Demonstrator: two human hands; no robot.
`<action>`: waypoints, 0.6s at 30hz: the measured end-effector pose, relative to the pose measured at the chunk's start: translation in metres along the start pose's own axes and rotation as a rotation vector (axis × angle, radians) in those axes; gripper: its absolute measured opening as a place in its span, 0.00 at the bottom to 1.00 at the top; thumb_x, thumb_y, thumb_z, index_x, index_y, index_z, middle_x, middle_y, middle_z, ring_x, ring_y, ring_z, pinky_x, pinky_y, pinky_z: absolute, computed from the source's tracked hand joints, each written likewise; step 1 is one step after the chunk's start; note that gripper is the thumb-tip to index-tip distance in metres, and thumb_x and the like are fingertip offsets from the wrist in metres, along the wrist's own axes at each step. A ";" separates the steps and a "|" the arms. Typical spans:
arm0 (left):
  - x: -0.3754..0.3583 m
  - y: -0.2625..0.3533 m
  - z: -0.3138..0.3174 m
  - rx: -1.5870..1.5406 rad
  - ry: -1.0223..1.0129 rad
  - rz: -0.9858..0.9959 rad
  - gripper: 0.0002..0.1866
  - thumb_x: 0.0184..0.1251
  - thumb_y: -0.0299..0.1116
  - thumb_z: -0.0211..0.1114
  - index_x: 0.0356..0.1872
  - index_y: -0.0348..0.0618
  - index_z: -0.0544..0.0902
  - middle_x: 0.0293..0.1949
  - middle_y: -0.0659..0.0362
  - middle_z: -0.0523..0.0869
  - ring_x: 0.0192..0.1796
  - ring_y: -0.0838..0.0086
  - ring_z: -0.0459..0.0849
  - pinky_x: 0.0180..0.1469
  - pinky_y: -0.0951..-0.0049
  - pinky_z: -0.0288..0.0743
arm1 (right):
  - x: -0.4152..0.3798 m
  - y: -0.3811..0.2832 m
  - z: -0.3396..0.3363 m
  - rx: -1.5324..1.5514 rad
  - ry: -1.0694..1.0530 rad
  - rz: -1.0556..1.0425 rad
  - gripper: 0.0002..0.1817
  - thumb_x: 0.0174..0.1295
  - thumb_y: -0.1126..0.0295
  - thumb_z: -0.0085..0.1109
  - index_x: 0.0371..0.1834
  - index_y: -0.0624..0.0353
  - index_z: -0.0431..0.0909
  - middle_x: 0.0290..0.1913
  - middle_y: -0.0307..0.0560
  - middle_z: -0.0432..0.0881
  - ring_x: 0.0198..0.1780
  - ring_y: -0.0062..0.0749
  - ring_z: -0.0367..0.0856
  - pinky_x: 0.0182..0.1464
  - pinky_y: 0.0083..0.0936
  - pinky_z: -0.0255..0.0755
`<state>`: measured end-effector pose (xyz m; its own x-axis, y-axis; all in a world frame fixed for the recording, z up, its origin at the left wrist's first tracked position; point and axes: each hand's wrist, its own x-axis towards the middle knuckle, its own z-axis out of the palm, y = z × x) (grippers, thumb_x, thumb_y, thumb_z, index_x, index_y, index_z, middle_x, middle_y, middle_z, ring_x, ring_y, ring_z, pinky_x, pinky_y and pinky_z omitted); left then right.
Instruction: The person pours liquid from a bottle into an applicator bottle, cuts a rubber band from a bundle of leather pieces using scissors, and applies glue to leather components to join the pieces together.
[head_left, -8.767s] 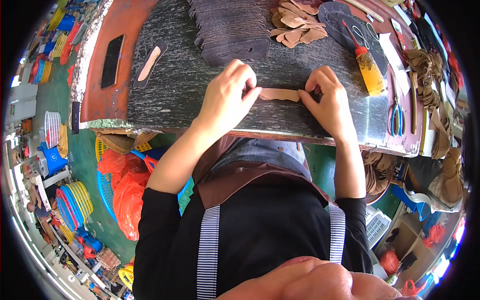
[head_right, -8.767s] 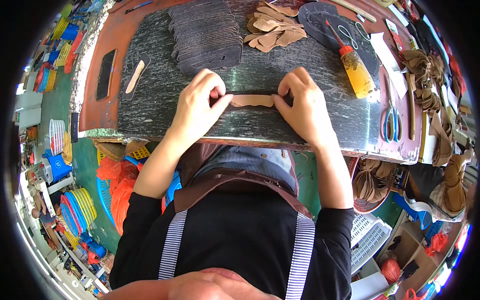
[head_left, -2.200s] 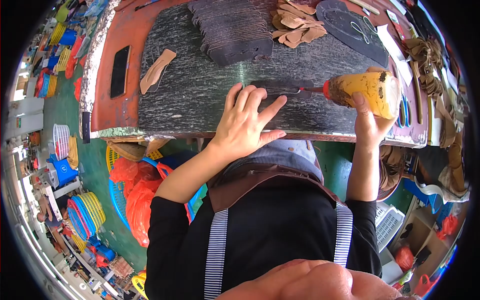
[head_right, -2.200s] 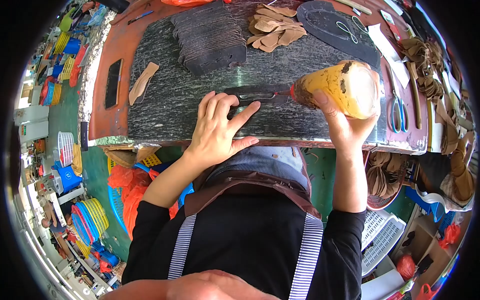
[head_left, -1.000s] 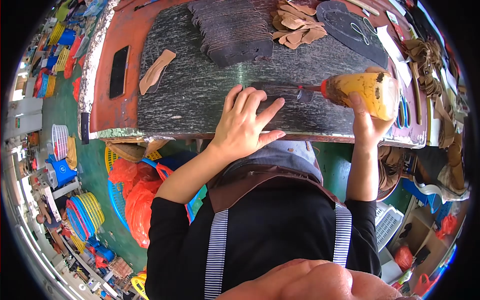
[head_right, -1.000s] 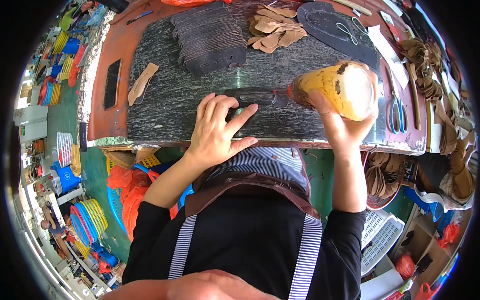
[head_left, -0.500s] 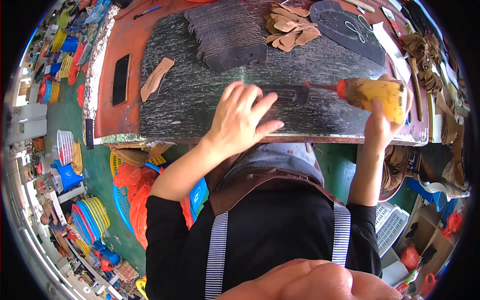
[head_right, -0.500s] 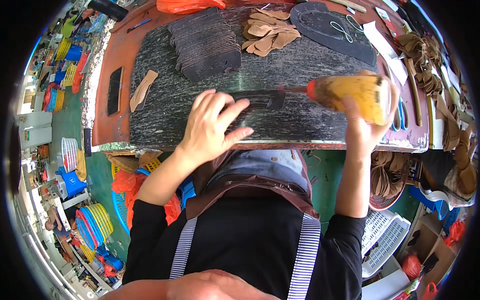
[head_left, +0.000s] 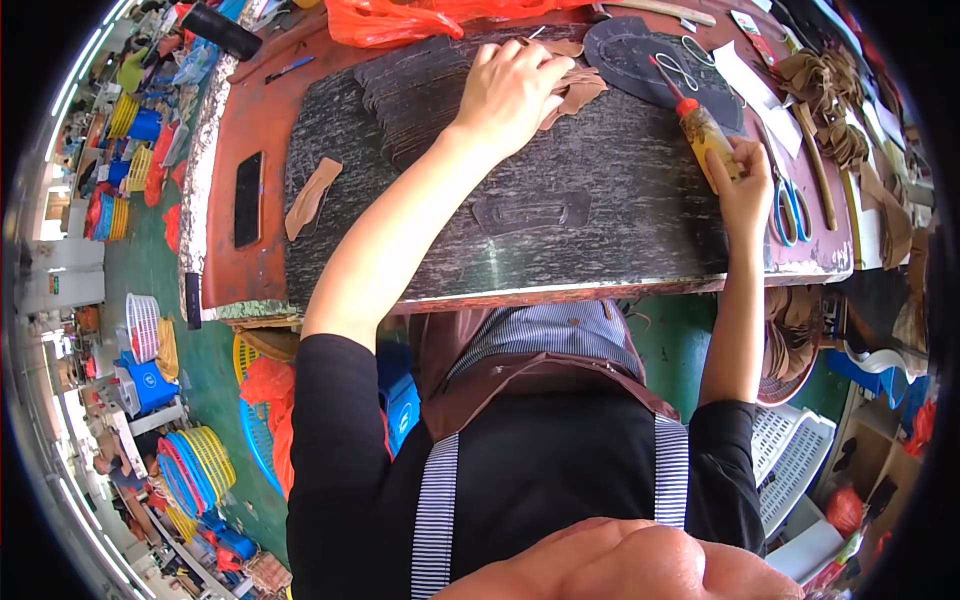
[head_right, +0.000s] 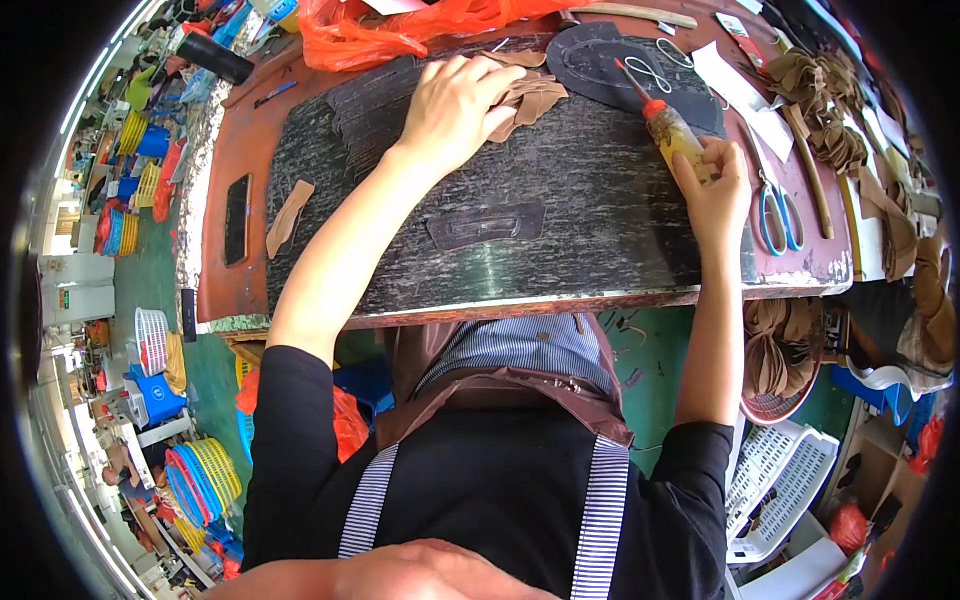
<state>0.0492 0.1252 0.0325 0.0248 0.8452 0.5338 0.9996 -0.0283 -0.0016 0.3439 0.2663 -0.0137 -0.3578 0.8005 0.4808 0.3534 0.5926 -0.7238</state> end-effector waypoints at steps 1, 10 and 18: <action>0.002 -0.003 0.006 -0.007 -0.032 -0.025 0.13 0.61 0.38 0.72 0.45 0.47 0.87 0.43 0.61 0.86 0.49 0.65 0.84 0.56 0.61 0.74 | 0.003 -0.003 -0.001 -0.047 0.001 -0.016 0.16 0.55 0.72 0.73 0.36 0.61 0.71 0.46 0.49 0.84 0.46 0.39 0.81 0.53 0.33 0.73; 0.029 -0.042 0.004 -0.921 -0.415 -0.550 0.18 0.65 0.38 0.71 0.52 0.40 0.86 0.42 0.59 0.90 0.41 0.80 0.84 0.46 0.74 0.80 | 0.003 -0.035 -0.003 -0.399 0.078 -0.243 0.16 0.54 0.65 0.73 0.43 0.56 0.79 0.54 0.47 0.81 0.58 0.47 0.74 0.62 0.41 0.65; 0.009 -0.024 -0.013 -0.426 -0.072 -0.253 0.14 0.59 0.39 0.75 0.45 0.48 0.90 0.34 0.60 0.88 0.34 0.77 0.84 0.41 0.74 0.79 | 0.005 -0.079 0.008 -0.355 -0.112 -0.425 0.11 0.53 0.66 0.72 0.38 0.53 0.85 0.49 0.36 0.83 0.56 0.37 0.76 0.65 0.39 0.60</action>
<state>0.0254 0.1268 0.0487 -0.2019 0.8882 0.4128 0.8803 -0.0202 0.4739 0.3074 0.2226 0.0420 -0.6152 0.4821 0.6238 0.4207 0.8699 -0.2575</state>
